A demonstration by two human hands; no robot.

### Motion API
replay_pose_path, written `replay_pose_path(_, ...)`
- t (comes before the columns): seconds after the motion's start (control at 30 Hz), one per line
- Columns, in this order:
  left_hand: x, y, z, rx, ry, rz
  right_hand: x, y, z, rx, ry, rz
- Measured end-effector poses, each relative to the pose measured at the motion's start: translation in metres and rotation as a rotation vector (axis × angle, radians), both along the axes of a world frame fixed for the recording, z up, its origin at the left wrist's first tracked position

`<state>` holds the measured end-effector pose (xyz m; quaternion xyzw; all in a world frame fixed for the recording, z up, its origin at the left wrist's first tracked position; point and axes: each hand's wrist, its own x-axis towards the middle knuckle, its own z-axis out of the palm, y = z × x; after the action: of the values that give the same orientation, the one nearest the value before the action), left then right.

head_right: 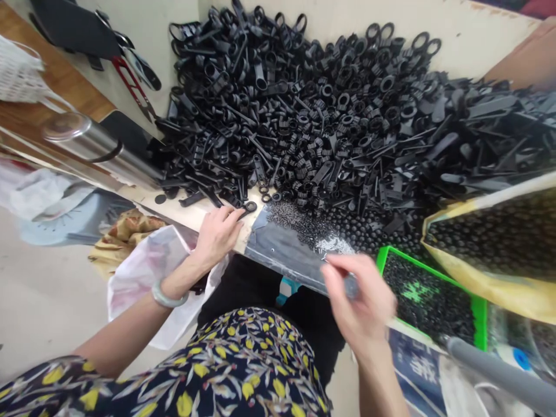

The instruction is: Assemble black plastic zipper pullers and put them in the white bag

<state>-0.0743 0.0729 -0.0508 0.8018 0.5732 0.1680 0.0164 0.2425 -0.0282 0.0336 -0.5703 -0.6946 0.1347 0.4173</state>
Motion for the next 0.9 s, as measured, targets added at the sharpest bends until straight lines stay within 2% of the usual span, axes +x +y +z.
replay_pose_path(0.1,-0.009,0.007,-0.002,-0.039,-0.031,-0.074,-0.027,0.039,-0.029,-0.12,-0.135,0.094)
replay_pose_path(0.23,-0.009,0.003,0.005,-0.132,-0.307,-0.142,-0.049,0.074,-0.066,-0.129,-0.448,0.091)
replay_pose_path(0.3,-0.002,-0.001,0.009,-0.278,-0.474,-0.117,-0.054,0.082,-0.075,-0.108,-0.548,0.068)
replay_pose_path(0.4,0.011,-0.005,0.015,-0.531,-0.63,-0.009,-0.059,0.087,-0.081,-0.098,-0.615,0.045)
replay_pose_path(0.5,0.018,-0.003,0.019,-0.659,-0.696,0.062,-0.063,0.09,-0.084,-0.098,-0.618,0.055)
replay_pose_path(0.7,0.021,-0.003,0.025,-0.59,-0.583,0.07,-0.064,0.085,-0.084,-0.104,-0.535,0.062)
replay_pose_path(0.9,0.027,-0.006,0.022,-0.392,-0.457,0.058,-0.058,0.067,-0.084,-0.044,-0.535,0.073)
